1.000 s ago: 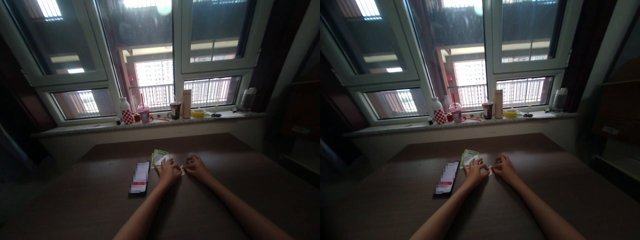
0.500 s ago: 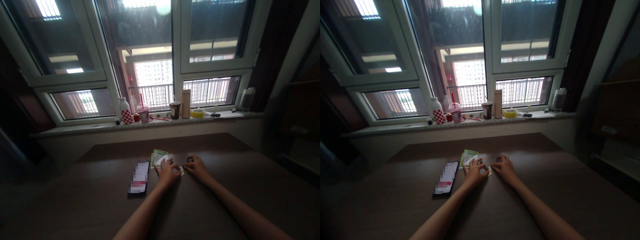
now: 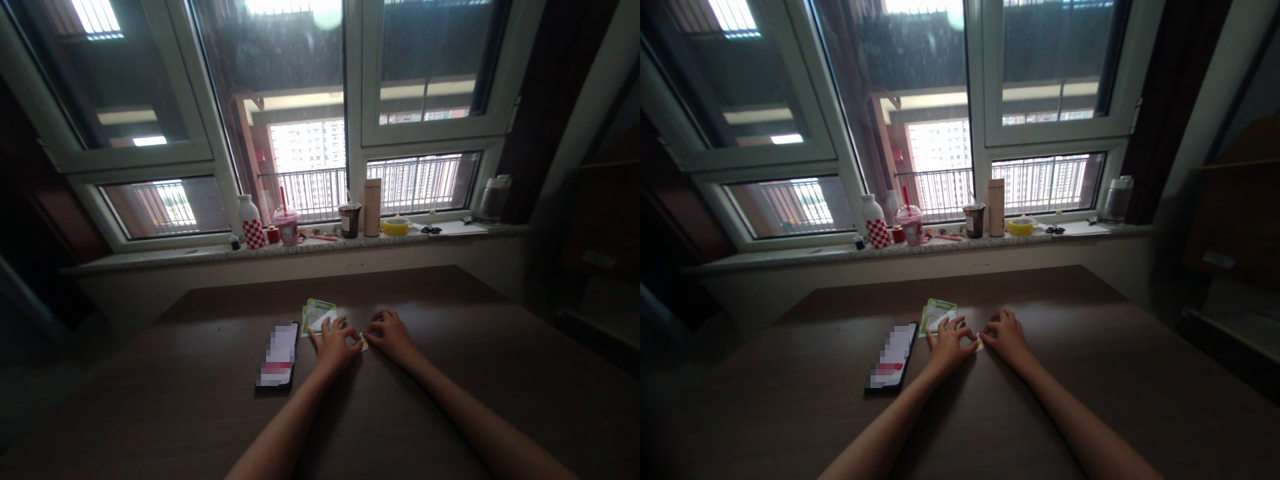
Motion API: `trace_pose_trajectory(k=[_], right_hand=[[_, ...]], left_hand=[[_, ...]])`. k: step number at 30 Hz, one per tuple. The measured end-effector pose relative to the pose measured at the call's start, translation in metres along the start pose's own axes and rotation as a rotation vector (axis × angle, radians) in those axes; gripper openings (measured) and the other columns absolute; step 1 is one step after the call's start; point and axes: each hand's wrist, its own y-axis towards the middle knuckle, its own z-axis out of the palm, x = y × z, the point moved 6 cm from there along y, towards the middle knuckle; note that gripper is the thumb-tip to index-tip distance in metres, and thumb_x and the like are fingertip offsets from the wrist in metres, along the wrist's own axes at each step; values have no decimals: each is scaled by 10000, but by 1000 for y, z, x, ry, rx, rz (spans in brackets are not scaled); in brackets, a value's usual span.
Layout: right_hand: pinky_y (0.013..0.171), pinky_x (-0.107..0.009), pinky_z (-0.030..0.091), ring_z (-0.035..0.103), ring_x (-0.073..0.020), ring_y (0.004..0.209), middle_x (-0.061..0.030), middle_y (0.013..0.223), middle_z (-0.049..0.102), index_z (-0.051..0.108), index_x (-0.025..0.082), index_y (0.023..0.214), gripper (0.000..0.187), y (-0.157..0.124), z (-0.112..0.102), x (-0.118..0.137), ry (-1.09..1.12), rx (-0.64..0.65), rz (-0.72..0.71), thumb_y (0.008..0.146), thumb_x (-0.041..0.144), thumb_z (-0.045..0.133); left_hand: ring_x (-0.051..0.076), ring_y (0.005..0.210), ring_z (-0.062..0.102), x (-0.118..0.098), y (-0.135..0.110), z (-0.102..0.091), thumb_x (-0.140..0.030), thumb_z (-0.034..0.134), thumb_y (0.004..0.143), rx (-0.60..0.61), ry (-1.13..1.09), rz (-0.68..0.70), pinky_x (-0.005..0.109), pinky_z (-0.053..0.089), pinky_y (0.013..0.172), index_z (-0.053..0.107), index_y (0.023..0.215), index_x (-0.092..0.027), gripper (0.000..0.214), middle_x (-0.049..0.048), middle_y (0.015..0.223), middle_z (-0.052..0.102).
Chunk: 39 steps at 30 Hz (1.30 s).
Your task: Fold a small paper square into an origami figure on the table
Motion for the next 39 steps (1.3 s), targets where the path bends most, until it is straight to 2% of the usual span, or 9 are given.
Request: trace_pose_trajectory(k=[7, 14, 25, 31, 36, 39], right_hand=[[991, -410, 354, 456, -253, 1140, -59, 1135, 588, 752, 291, 835, 144, 2, -1, 0, 15, 46, 4, 757, 389, 682], [1020, -417, 350, 442, -266, 1185, -55, 1181, 580, 755, 322, 915, 219, 0, -3, -2, 55, 112, -24, 712, 397, 722], [1031, -405, 362, 462, -260, 1183, -69, 1218, 574, 743, 306, 974, 283, -7, -7, 0, 73, 99, -97, 716, 420, 722], [1024, -398, 368, 462, -255, 1159, -73, 1155, 605, 732, 311, 1036, 304, -12, -9, -2, 106, 45, -131, 763, 439, 694], [1033, -396, 363, 466, -245, 1138, -71, 1113, 626, 767, 285, 892, 163, -9, -8, -9, 189, 27, -114, 810, 371, 655], [1045, -413, 350, 449, -252, 1155, -57, 1127, 628, 771, 291, 797, 121, -9, -6, -9, 204, 53, -137, 790, 367, 678]], left_hand=[[334, 1415, 194, 1, 0, 1, -462, 659, 770, -1, 10, 10, 727, -75, 1057, 711, 899, -369, 168, -57, 1440, 459], [342, 1411, 203, 1, 0, 0, -459, 655, 771, -9, 13, 12, 744, -54, 1044, 707, 883, -372, 151, -65, 1426, 473], [330, 1417, 192, -2, -1, -3, -462, 637, 784, 24, 34, -5, 714, -56, 1069, 705, 924, -374, 179, -57, 1441, 454], [343, 1412, 199, 0, 0, -1, -465, 640, 780, 4, 16, -5, 726, -63, 1059, 709, 899, -369, 168, -57, 1429, 468], [333, 1414, 201, -1, -1, -1, -488, 626, 789, -1, 23, 1, 712, -69, 1069, 709, 908, -367, 189, -45, 1426, 469], [326, 1416, 198, -1, -1, -1, -486, 627, 789, 6, 35, 0, 702, -65, 1077, 709, 918, -367, 193, -41, 1429, 464]])
